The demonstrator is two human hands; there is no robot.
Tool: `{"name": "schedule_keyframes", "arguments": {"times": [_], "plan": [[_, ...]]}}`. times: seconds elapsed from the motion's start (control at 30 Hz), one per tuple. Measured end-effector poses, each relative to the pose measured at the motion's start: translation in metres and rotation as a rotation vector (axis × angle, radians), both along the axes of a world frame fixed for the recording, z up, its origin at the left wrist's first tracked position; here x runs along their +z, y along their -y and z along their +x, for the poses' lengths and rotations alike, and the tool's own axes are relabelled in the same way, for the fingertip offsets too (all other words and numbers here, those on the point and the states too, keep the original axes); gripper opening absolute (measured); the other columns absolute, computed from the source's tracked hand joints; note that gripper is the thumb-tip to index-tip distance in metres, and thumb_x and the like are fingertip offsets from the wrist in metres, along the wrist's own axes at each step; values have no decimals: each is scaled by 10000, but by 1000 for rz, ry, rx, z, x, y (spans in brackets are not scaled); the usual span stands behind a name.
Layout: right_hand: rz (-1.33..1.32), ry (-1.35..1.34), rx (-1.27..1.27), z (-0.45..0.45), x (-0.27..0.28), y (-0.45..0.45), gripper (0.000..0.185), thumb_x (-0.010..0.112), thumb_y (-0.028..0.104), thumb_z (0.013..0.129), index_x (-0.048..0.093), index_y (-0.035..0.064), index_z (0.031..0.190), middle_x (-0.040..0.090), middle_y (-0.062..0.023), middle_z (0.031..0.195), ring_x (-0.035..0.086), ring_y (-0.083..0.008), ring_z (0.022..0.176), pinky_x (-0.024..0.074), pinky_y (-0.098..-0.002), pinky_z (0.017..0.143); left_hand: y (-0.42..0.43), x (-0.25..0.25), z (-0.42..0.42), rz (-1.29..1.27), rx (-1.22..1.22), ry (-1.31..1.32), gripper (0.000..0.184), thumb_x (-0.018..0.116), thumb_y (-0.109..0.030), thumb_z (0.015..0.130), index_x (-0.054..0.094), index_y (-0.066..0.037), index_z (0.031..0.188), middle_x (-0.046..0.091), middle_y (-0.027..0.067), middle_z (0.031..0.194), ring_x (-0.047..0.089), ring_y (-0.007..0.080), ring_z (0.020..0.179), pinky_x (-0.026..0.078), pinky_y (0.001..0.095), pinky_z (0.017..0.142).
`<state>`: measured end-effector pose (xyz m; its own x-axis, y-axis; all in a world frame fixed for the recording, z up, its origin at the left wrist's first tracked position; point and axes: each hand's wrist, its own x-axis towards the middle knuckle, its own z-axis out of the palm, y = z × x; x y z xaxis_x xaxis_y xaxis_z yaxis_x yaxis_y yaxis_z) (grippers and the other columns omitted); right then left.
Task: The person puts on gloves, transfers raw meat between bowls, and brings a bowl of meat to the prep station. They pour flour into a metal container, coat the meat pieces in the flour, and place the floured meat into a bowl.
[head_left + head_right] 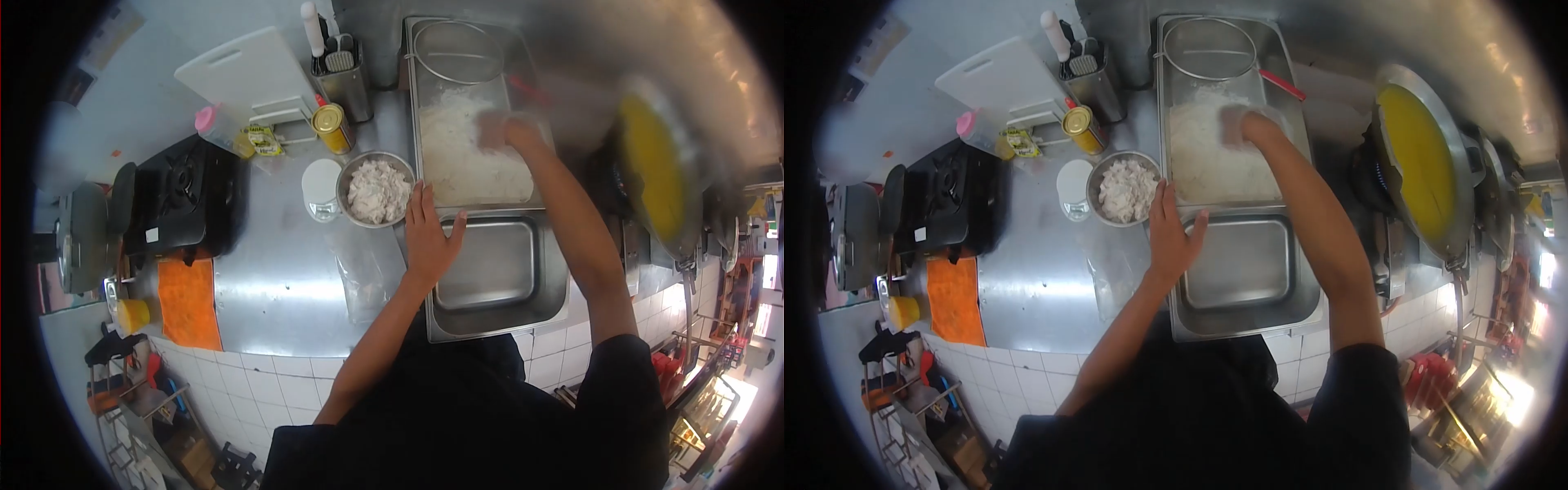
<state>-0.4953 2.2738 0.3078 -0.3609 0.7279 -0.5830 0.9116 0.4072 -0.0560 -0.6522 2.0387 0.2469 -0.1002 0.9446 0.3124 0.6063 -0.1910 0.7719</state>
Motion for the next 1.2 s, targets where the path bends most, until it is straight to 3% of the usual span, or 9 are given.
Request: {"name": "schedule_keyframes", "arguments": {"times": [0.07,0.17,0.47,0.57,0.67,0.87,0.97,1.07,1.2], "plan": [[-64,54,-67,31,-58,21,323,684,174,732,710,-53,960,704,-243,1004,703,-334,938,552,-413,807,2,-1,1,-9,-9,-2,711,668,-293,894,341,88,1397,336,314,1448,373,489,1298,329,541,1082],[204,5,-46,69,-155,42,299,649,137,770,697,-41,1005,683,-256,1070,677,-362,1016,534,-436,863,0,-1,3,-10,-10,-14,715,670,-292,894,339,89,1399,322,311,1458,365,482,1306,330,538,1083],[22,-116,-147,65,-54,39,265,583,72,801,674,-9,1037,669,-238,1099,666,-393,992,536,-429,854,0,2,2,-47,-20,-37,724,669,-285,901,323,92,1413,312,308,1468,354,476,1318,319,536,1090],[-53,0,-28,62,-61,33,268,583,73,800,677,-4,1039,678,-238,1077,675,-388,975,544,-426,828,0,2,2,-48,-19,-22,730,668,-281,902,315,90,1421,311,308,1471,351,475,1324,315,534,1094],[109,85,26,63,-79,30,274,598,86,790,677,-3,1037,683,-237,1072,683,-378,963,546,-421,822,-2,2,3,-39,-27,-13,735,666,-277,903,306,87,1430,308,309,1475,344,472,1334,309,531,1100],[-109,-192,-142,51,-51,30,308,615,116,795,685,-28,1058,687,-256,1050,687,-376,973,543,-442,805,1,0,2,-47,-30,-4,744,664,-271,906,291,86,1440,304,315,1476,331,469,1351,301,530,1108],[-21,-97,-52,63,-66,22,318,611,131,805,674,-40,1065,693,-239,1053,678,-360,984,531,-415,825,-1,1,2,-47,-32,-3,743,662,-271,907,288,89,1440,305,319,1474,329,475,1349,301,532,1108],[-197,-573,-231,70,-33,40,406,659,166,824,603,1,1191,659,-145,1130,636,-253,1028,523,-366,860,-2,-1,2,-43,-26,3,739,657,-275,910,291,93,1436,309,321,1469,333,481,1344,303,534,1107],[-519,-872,-337,78,-52,30,410,663,130,839,585,8,1222,647,-95,1115,616,-201,1019,517,-349,851,-1,-2,0,-28,-12,7,733,656,-283,909,302,94,1428,320,324,1459,346,487,1329,307,536,1103]]}}
